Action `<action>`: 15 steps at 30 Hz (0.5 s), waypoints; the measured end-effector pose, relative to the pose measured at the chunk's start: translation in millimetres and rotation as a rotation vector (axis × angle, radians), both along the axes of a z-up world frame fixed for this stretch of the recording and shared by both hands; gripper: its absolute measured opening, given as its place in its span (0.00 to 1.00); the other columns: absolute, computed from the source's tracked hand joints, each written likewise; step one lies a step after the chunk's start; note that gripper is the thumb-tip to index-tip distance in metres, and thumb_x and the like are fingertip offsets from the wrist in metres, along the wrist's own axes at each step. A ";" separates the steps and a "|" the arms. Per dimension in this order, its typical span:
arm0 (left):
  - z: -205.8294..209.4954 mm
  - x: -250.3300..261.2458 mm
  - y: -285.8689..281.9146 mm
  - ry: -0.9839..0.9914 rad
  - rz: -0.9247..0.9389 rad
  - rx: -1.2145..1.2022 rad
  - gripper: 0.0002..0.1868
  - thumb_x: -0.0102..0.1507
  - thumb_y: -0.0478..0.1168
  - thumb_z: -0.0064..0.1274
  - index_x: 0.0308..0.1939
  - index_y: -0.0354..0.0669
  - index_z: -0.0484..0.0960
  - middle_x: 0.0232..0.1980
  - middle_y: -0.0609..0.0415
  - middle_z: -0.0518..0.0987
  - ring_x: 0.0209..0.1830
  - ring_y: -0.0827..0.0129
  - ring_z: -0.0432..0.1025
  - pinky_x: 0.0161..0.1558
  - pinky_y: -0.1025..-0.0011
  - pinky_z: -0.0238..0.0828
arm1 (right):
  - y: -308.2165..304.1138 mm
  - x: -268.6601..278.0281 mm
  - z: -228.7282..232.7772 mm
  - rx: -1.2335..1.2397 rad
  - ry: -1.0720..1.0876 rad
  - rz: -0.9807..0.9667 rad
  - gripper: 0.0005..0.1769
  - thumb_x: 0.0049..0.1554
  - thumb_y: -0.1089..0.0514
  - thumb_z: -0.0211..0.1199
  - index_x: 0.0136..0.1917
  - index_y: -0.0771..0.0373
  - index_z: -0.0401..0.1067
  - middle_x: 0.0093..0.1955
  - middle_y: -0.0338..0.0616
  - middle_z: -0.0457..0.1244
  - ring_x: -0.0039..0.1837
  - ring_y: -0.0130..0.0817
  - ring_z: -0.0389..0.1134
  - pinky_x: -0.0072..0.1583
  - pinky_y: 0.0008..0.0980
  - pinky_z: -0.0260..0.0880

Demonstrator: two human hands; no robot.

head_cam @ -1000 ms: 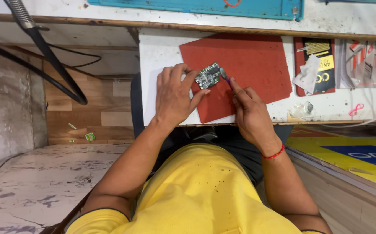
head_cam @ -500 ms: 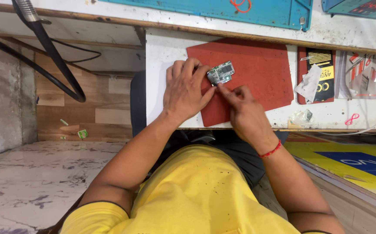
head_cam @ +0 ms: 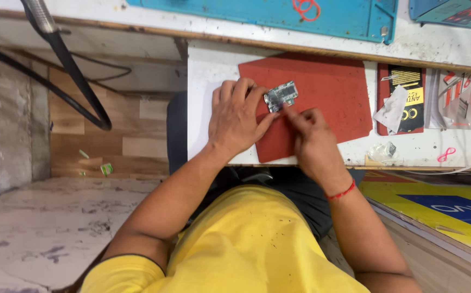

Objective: The person uses a small purple tool to repeatedly scrape and clean the surface of a small electronic circuit board placed on a red mat. The person holds the board steady with one hand while manipulating the tool with the other, focusing on specific areas of the board throughout the clip.

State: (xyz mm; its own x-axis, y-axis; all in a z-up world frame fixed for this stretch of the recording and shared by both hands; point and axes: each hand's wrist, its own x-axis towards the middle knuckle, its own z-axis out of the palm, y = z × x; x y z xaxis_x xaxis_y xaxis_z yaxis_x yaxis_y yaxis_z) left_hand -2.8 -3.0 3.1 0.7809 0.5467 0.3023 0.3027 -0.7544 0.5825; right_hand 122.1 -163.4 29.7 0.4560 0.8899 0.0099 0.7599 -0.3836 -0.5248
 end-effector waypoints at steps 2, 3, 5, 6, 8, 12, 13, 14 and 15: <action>-0.3 3.1 0.2 -0.004 -0.001 -0.005 0.27 0.55 0.52 0.69 0.53 0.44 0.81 0.53 0.54 0.71 0.55 0.57 0.64 0.57 0.55 0.58 | 4.2 4.6 -0.3 -0.030 -0.026 -0.057 0.36 0.54 0.74 0.52 0.74 0.53 0.69 0.55 0.57 0.63 0.48 0.58 0.69 0.50 0.51 0.71; -0.6 1.6 0.0 0.007 0.003 -0.004 0.27 0.56 0.52 0.69 0.53 0.44 0.81 0.53 0.55 0.71 0.55 0.58 0.64 0.57 0.56 0.58 | 5.5 3.5 -1.7 -0.049 -0.029 -0.077 0.36 0.55 0.74 0.52 0.74 0.53 0.69 0.55 0.57 0.63 0.48 0.58 0.69 0.49 0.51 0.70; -0.1 -0.1 -0.1 0.021 0.008 -0.010 0.28 0.56 0.52 0.69 0.54 0.44 0.81 0.53 0.54 0.71 0.56 0.58 0.64 0.57 0.56 0.58 | 4.1 1.6 -2.9 -0.046 -0.057 -0.011 0.36 0.54 0.73 0.52 0.73 0.53 0.70 0.54 0.58 0.63 0.47 0.58 0.69 0.49 0.50 0.71; 0.6 0.0 0.1 0.023 0.011 -0.017 0.28 0.55 0.53 0.69 0.54 0.44 0.81 0.53 0.54 0.71 0.55 0.58 0.63 0.57 0.56 0.58 | 2.9 1.0 -3.4 -0.042 -0.070 0.015 0.36 0.53 0.73 0.52 0.72 0.52 0.70 0.54 0.58 0.63 0.47 0.57 0.69 0.49 0.50 0.71; 0.5 2.5 -2.7 0.024 0.005 -0.030 0.28 0.56 0.53 0.69 0.54 0.44 0.81 0.53 0.54 0.71 0.55 0.58 0.63 0.58 0.56 0.58 | 5.4 13.6 -3.6 0.016 -0.080 -0.035 0.35 0.55 0.73 0.51 0.74 0.55 0.69 0.55 0.58 0.63 0.49 0.58 0.69 0.51 0.50 0.70; -0.2 2.4 -2.3 0.039 0.012 -0.010 0.27 0.56 0.52 0.70 0.53 0.44 0.81 0.53 0.54 0.70 0.55 0.58 0.63 0.58 0.56 0.58 | -0.6 1.7 -1.5 -0.059 -0.058 0.031 0.33 0.55 0.72 0.53 0.73 0.56 0.71 0.52 0.57 0.63 0.48 0.58 0.68 0.48 0.51 0.69; -0.7 4.0 -3.3 0.032 0.009 -0.002 0.28 0.56 0.53 0.70 0.53 0.45 0.81 0.53 0.54 0.70 0.55 0.58 0.63 0.58 0.56 0.58 | 0.8 5.3 -0.9 -0.031 -0.068 -0.019 0.32 0.57 0.72 0.53 0.73 0.57 0.70 0.53 0.58 0.63 0.49 0.58 0.68 0.49 0.51 0.69; -1.5 4.6 -2.8 0.030 0.002 0.003 0.27 0.56 0.53 0.70 0.53 0.45 0.81 0.53 0.54 0.70 0.55 0.58 0.63 0.58 0.56 0.58 | 5.5 14.0 -1.2 -0.003 -0.078 -0.069 0.31 0.59 0.71 0.53 0.74 0.58 0.70 0.54 0.58 0.63 0.49 0.58 0.68 0.50 0.50 0.69; -2.8 4.1 -2.9 0.028 0.005 0.003 0.27 0.56 0.53 0.70 0.53 0.46 0.81 0.53 0.54 0.70 0.55 0.58 0.63 0.58 0.56 0.58 | 6.4 18.1 -1.0 0.021 -0.088 -0.109 0.30 0.61 0.71 0.53 0.74 0.59 0.70 0.54 0.58 0.63 0.50 0.58 0.68 0.51 0.50 0.70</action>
State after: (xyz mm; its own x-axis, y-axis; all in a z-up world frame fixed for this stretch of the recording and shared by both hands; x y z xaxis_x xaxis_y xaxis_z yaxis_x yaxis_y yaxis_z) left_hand 1.3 -5.8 0.3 0.7864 0.5495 0.2820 0.3223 -0.7546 0.5717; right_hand 140.3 -157.0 28.7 0.5463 0.8344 0.0725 0.7581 -0.4557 -0.4665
